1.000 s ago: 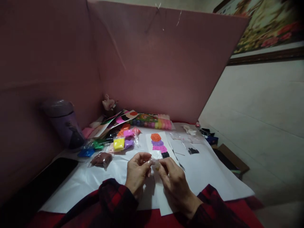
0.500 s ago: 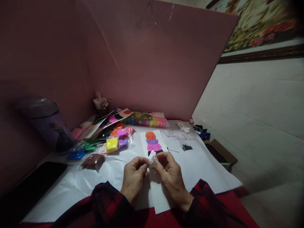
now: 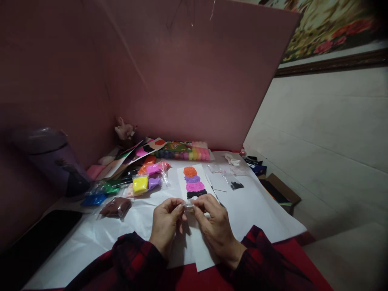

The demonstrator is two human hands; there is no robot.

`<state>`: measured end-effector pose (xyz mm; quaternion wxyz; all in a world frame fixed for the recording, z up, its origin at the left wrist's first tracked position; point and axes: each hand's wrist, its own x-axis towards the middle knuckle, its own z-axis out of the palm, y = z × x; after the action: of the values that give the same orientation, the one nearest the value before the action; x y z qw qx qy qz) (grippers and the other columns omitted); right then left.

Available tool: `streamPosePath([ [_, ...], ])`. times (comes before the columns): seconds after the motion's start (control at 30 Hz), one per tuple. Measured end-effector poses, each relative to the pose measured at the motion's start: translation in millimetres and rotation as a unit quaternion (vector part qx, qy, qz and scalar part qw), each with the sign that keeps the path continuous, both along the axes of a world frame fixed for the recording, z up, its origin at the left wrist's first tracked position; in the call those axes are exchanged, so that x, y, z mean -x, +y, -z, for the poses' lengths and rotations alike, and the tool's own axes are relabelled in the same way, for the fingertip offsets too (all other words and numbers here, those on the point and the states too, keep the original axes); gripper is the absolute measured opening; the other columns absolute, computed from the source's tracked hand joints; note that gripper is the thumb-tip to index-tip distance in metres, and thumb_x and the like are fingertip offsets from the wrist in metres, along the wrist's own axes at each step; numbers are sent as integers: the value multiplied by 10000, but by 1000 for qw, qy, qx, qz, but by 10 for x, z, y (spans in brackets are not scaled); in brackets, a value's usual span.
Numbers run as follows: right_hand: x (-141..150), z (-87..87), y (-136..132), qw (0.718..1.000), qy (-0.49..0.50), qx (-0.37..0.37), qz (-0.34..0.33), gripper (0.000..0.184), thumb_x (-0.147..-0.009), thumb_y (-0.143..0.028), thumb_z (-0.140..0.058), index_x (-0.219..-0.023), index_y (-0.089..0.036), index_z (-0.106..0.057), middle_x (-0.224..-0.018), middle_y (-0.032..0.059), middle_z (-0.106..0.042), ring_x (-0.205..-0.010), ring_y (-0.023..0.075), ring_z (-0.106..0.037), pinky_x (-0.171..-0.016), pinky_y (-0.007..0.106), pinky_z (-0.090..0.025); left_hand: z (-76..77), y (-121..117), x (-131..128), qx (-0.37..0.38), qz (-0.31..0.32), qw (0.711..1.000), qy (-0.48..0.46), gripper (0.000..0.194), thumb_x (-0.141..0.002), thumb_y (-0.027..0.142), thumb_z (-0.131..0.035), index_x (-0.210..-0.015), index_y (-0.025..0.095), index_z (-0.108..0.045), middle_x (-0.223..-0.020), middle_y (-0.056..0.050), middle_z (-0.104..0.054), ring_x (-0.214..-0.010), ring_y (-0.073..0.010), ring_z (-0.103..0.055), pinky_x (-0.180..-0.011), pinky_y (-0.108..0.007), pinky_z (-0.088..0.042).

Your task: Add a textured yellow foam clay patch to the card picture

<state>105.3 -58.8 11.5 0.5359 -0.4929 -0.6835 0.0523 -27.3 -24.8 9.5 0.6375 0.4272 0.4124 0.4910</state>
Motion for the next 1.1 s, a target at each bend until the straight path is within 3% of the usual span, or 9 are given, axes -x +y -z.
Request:
streamPosePath([
  [0.1,-16,25,4,1000,-27,-15,-5,151,-884,-109,-521,-873,-190,-649,-799,37,-627,-762,165,-615,-675,280,-514,-21,-9,5,-24,-3,999,32,325,-660,407,-710,-775,119,-613,-487,31,-546,-340,-77,-434,-328,-173,-354],
  [0.23,-26,38,0,1000,5,17,7,136,-886,-121,-521,-900,-183,-641,-803,38,-642,-733,160,-620,-653,273,-514,-13,-50,11,-121,-11,989,79,261,-733,353,-664,-884,144,-617,-586,18,-573,-462,-113,-519,-386,-188,-415],
  [0.37,-32,15,3,998,50,38,1,140,-884,-139,-517,-872,-177,-651,-808,48,-645,-713,159,-619,-622,263,-510,36,-76,33,-223,5,962,157,184,-836,318,-569,-879,152,-635,-719,-25,-606,-576,-135,-580,-476,-215,-470],
  [0.53,-36,-9,3,993,92,71,-11,136,-889,-187,-528,-831,-182,-652,-828,48,-629,-747,166,-604,-632,266,-495,53,-67,54,-280,14,934,221,199,-893,286,-490,-845,156,-633,-721,-30,-603,-618,-144,-586,-561,-239,-474],
  [0.73,-17,-39,1,988,119,97,-34,144,-873,-173,-528,-739,-179,-579,-814,27,-557,-750,155,-552,-656,268,-459,32,-70,50,-280,11,924,259,210,-917,292,-458,-829,166,-601,-681,-7,-583,-596,-135,-555,-583,-243,-439],
  [0.87,-12,-24,-8,981,143,118,-53,141,-883,-175,-521,-751,-183,-572,-812,21,-555,-752,153,-550,-667,270,-456,60,-54,51,-254,21,935,248,222,-916,324,-459,-820,167,-583,-693,-13,-588,-619,-150,-571,-602,-256,-441],
  [0.97,-17,4,-13,977,159,137,-42,111,-893,-188,-521,-814,-188,-601,-945,45,-558,-855,165,-574,-723,275,-479,92,-39,46,-217,34,951,219,226,-924,345,-448,-839,171,-566,-692,-8,-585,-609,-154,-586,-606,-264,-451],
  [1.1,-24,18,-8,976,160,141,-32,110,-895,-193,-521,-840,-199,-616,-1024,57,-548,-929,181,-582,-758,288,-498,81,-25,34,-238,34,946,218,224,-917,324,-460,-792,169,-563,-732,-21,-579,-681,-164,-578,-648,-271,-448],
])
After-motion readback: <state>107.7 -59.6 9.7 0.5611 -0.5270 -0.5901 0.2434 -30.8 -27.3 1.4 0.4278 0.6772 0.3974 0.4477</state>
